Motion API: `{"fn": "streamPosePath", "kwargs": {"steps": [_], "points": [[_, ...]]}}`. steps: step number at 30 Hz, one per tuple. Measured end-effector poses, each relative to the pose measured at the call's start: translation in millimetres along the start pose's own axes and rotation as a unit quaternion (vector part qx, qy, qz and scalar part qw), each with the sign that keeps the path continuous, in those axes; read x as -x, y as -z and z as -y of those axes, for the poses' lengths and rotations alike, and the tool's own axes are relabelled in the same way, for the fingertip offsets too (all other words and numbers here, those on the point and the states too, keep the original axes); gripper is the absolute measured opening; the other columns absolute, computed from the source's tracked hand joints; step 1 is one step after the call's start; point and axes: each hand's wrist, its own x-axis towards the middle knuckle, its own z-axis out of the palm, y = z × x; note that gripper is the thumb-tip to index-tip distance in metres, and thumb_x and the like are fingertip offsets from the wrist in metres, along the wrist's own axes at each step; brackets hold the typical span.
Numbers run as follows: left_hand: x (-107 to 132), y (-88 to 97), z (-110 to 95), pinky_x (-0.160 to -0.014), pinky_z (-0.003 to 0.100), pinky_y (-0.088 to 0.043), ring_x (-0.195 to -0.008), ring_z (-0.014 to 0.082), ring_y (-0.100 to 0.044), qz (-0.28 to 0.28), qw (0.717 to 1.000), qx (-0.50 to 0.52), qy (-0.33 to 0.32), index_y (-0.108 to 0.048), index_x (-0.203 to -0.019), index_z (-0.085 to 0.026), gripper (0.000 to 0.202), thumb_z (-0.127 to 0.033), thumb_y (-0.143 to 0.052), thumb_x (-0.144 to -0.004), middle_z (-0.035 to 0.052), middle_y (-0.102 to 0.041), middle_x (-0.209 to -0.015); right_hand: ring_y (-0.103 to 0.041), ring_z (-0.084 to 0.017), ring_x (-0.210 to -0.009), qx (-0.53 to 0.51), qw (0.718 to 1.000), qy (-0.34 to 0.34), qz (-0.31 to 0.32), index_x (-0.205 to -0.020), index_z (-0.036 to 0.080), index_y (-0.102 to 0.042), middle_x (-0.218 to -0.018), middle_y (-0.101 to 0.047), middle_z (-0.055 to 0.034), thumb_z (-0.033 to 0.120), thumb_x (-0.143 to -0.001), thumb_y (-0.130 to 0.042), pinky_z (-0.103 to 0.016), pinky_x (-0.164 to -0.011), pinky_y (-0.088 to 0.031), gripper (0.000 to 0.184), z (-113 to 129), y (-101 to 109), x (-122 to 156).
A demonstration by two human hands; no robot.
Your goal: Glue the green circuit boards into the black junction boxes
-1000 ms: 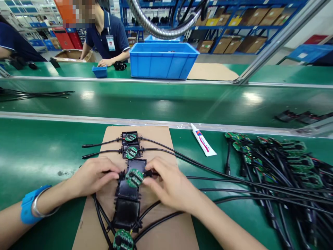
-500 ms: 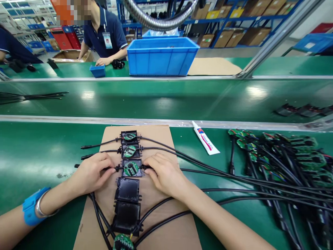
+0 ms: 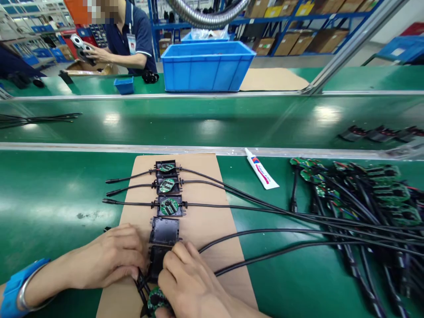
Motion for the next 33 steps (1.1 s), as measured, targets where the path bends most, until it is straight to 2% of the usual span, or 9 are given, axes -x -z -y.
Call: {"fn": "streamPosePath", "kwargs": {"steps": [4, 8, 11, 16, 23, 25, 27, 30, 33], "points": [[5, 1.2, -2, -0.086, 0.031, -0.038, -0.094, 0.0164, -0.053, 0.006, 1.000, -0.006, -0.020, -0.059, -0.103, -0.024, 0.014, -0.020, -0.053, -0.092, -0.0017, -0.063, -0.097, -0.041, -0.016, -0.072, 0.045, 0.995, 0.075, -0.046, -0.068, 0.018, -0.046, -0.072, -0.052, -0.0014, 0.017, -0.073, -0.062, -0.031, -0.064, -0.038, 0.017, 3, 3, -2], [7, 5.7, 0, -0.080, 0.025, -0.043, -0.090, 0.0129, -0.056, -0.078, 0.995, 0.049, 0.028, -0.058, -0.105, -0.022, 0.016, -0.017, -0.048, -0.093, 0.0002, -0.062, -0.098, -0.051, -0.017, -0.094, -0.089, 0.995, -0.043, 0.033, -0.093, 0.019, -0.050, -0.102, -0.057, -0.0052, 0.023, -0.078, -0.067, -0.028, -0.077, -0.046, 0.023, -9, 47, -9], [2, 4.4, 5, -0.073, 0.025, -0.044, -0.084, 0.0134, -0.056, -0.164, 0.983, 0.005, 0.076, -0.059, -0.103, -0.021, 0.017, -0.019, -0.045, -0.094, 0.0014, -0.062, -0.094, -0.053, -0.014, -0.094, -0.121, 0.989, -0.085, 0.028, -0.101, 0.020, -0.047, -0.103, -0.056, -0.0045, 0.015, -0.088, -0.051, -0.028, -0.080, -0.047, 0.015, -36, 63, -13], [-5, -6.7, 12, -0.067, 0.030, -0.043, -0.078, 0.0177, -0.054, -0.197, 0.967, -0.105, 0.127, -0.059, -0.090, -0.019, 0.019, -0.022, -0.041, -0.095, 0.0032, -0.060, -0.085, -0.057, -0.016, -0.093, -0.058, 0.995, -0.062, -0.044, -0.104, 0.019, -0.052, -0.099, -0.061, -0.0051, 0.016, -0.092, -0.049, -0.032, -0.081, -0.049, 0.012, -69, 38, -12], [-2, -12.3, 12, -0.066, 0.033, -0.038, -0.076, 0.0198, -0.046, -0.195, 0.954, -0.175, 0.146, -0.054, -0.085, -0.017, 0.016, -0.019, -0.040, -0.093, 0.0060, -0.054, -0.082, -0.058, -0.017, -0.088, 0.019, 0.991, -0.005, -0.130, -0.104, 0.016, -0.059, -0.094, -0.065, -0.0059, 0.023, -0.092, -0.055, -0.034, -0.079, -0.050, 0.015, -71, 18, -15], [2, -10.6, 9, -0.067, 0.032, -0.038, -0.076, 0.0190, -0.046, -0.214, 0.959, -0.148, 0.112, -0.053, -0.087, -0.017, 0.011, -0.017, -0.043, -0.092, 0.0057, -0.054, -0.083, -0.057, -0.019, -0.092, 0.035, 0.992, -0.002, -0.124, -0.110, 0.016, -0.059, -0.100, -0.064, -0.0072, 0.024, -0.091, -0.056, -0.035, -0.081, -0.049, 0.021, -68, 22, -13], [7, -8.1, 4, -0.069, 0.034, -0.038, -0.079, 0.0190, -0.046, -0.186, 0.976, -0.104, 0.044, -0.053, -0.089, -0.016, 0.006, -0.017, -0.047, -0.089, 0.0059, -0.054, -0.085, -0.054, -0.020, -0.092, 0.041, 0.994, 0.001, -0.103, -0.110, 0.016, -0.058, -0.101, -0.062, -0.0083, 0.023, -0.089, -0.057, -0.037, -0.080, -0.046, 0.022, -61, 31, -6], [15, -5.2, -1, -0.076, 0.038, -0.039, -0.084, 0.0210, -0.048, -0.083, 0.993, -0.078, -0.043, -0.055, -0.096, -0.016, 0.012, -0.018, -0.051, -0.085, 0.0069, -0.057, -0.090, -0.049, -0.020, -0.081, 0.002, 1.000, 0.009, -0.008, -0.093, 0.016, -0.059, -0.088, -0.057, -0.0074, 0.018, -0.086, -0.054, -0.036, -0.070, -0.042, 0.009, -46, 43, 9], [25, -5.5, -2, -0.072, 0.036, -0.039, -0.079, 0.0196, -0.049, -0.084, 0.986, -0.120, -0.077, -0.055, -0.103, -0.016, 0.019, -0.010, -0.047, -0.087, 0.0052, -0.059, -0.085, -0.045, -0.018, -0.074, -0.022, 0.997, 0.015, 0.066, -0.082, 0.017, -0.055, -0.079, -0.052, -0.0058, 0.012, -0.086, -0.047, -0.033, -0.065, -0.037, 0.010, -34, 50, 25]]}}
